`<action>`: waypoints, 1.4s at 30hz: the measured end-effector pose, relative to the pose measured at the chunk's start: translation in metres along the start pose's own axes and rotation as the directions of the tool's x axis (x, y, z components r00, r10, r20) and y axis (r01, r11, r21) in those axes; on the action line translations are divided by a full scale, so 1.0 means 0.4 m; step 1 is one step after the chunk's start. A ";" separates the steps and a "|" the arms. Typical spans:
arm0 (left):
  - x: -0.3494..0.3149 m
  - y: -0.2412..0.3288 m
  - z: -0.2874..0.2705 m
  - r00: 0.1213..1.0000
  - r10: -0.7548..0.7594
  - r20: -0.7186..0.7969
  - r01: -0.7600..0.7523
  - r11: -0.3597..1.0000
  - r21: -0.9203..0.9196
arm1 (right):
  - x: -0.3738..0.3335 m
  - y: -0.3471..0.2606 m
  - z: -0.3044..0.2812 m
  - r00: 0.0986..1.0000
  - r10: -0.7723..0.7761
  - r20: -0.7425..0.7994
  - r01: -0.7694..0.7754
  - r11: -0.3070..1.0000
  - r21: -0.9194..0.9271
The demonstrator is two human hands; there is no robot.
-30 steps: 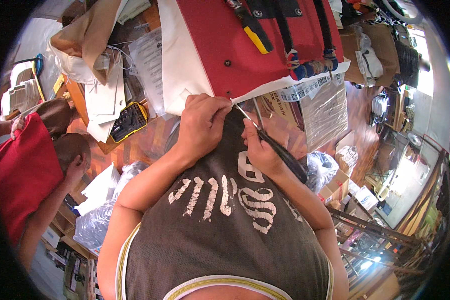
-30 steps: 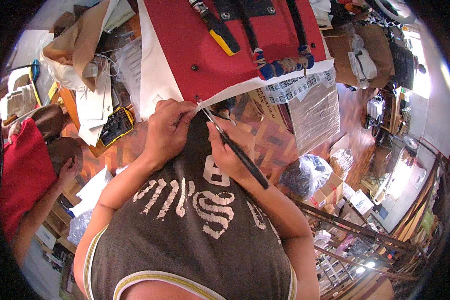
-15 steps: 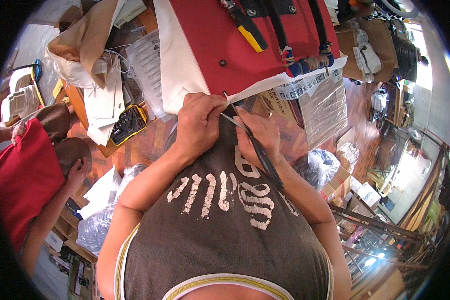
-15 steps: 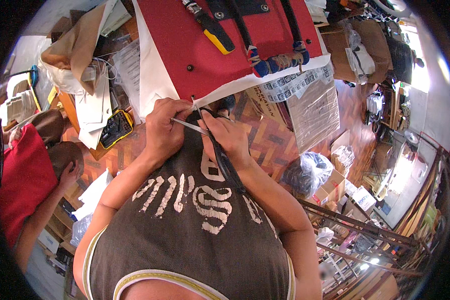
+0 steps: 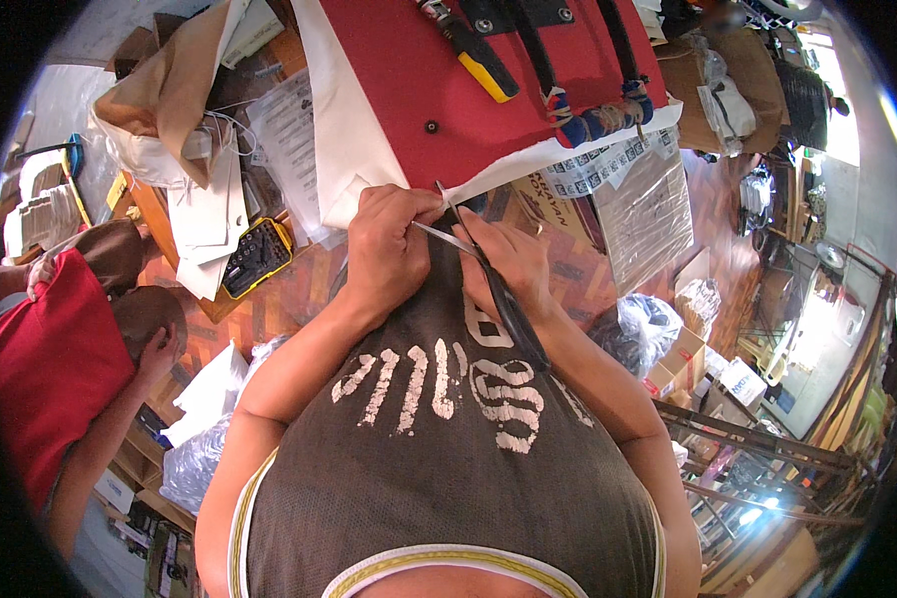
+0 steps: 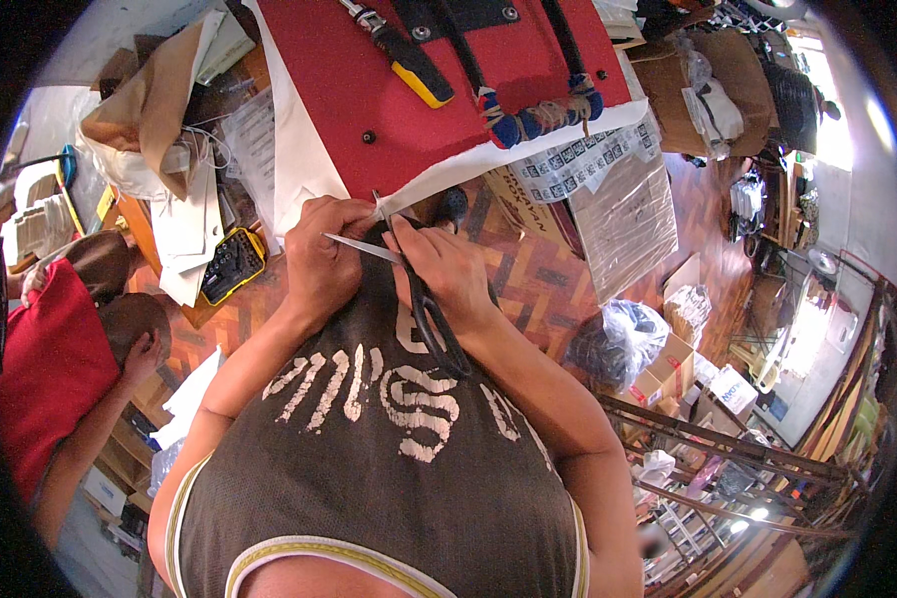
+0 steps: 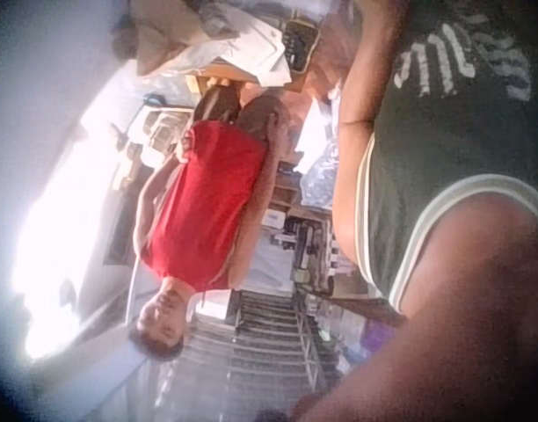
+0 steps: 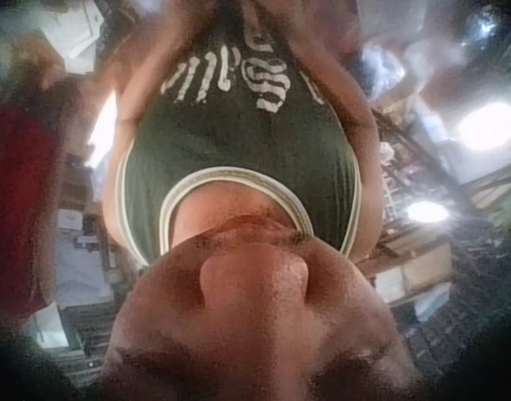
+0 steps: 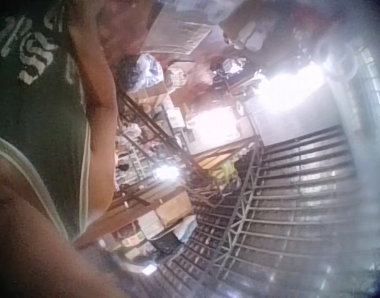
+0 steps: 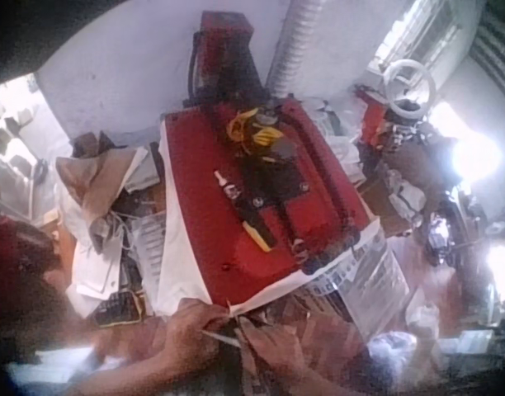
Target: The person positions a white foam sheet under a red machine, trims the foam with scissors, and secures it using a screwdriver. The person then uses a yellow tool to adjust components on the machine.
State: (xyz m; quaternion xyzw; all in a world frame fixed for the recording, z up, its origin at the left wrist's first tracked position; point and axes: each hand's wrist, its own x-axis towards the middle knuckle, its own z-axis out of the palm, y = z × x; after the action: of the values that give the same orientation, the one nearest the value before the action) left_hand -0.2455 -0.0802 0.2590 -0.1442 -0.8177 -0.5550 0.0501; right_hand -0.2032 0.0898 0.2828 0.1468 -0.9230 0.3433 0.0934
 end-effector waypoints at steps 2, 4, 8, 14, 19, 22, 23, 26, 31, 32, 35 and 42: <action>0.000 0.001 -0.001 1.000 0.010 -0.002 -0.010 1.000 0.007 | 0.000 0.000 0.001 1.000 0.000 0.000 0.000 1.000 0.003; 0.002 0.001 -0.001 1.000 0.018 -0.007 -0.018 1.000 0.010 | 0.000 0.004 0.004 1.000 -0.004 -0.005 0.004 1.000 0.009; 0.002 0.000 -0.001 1.000 0.023 -0.002 -0.023 1.000 0.020 | 0.004 0.004 0.010 1.000 -0.021 -0.020 0.021 1.000 0.020; 0.004 -0.004 -0.004 0.999 0.049 -0.002 -0.049 0.998 0.036 | 0.000 0.017 0.020 0.999 -0.035 -0.015 0.035 0.999 -0.024; 0.017 -0.006 -0.016 0.971 -0.238 0.026 0.236 0.970 0.056 | 0.010 -0.034 0.003 0.670 0.700 0.248 -0.694 0.471 0.545; 0.035 -0.002 -0.021 0.929 -0.357 0.095 0.358 0.934 0.007 | -0.003 -0.043 -0.007 0.721 0.667 0.189 -0.661 0.579 0.478; 0.036 -0.001 -0.023 0.919 -0.378 0.114 0.382 0.924 -0.011 | -0.007 -0.037 -0.002 0.819 0.565 0.105 -0.548 0.715 0.434; 0.032 0.015 -0.021 0.956 -0.273 0.104 0.267 0.961 0.066 | -0.002 -0.009 0.013 0.968 0.242 -0.059 -0.220 0.941 0.255; 0.011 0.008 -0.020 0.989 -0.114 0.093 0.103 0.987 0.121 | 0.005 -0.008 0.023 0.991 0.125 -0.049 -0.118 0.985 0.128; 0.009 0.000 -0.019 0.993 -0.083 0.081 0.074 0.992 0.101 | 0.002 -0.005 0.031 0.992 0.121 -0.046 -0.116 0.988 0.101; 0.002 0.002 -0.011 0.998 -0.052 0.042 0.052 0.999 0.013 | 0.006 0.001 0.045 0.990 0.122 -0.068 -0.114 0.987 0.115; 0.040 -0.022 -0.018 0.986 -0.153 0.069 0.146 0.984 0.099 | -0.031 -0.011 -0.032 0.981 0.160 -0.108 -0.132 0.964 0.233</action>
State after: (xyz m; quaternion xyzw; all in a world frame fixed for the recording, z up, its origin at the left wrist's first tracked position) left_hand -0.2637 -0.0869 0.2577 -0.1009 -0.8526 -0.5125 -0.0164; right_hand -0.1891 0.0977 0.2914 0.0658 -0.8788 0.4600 0.1088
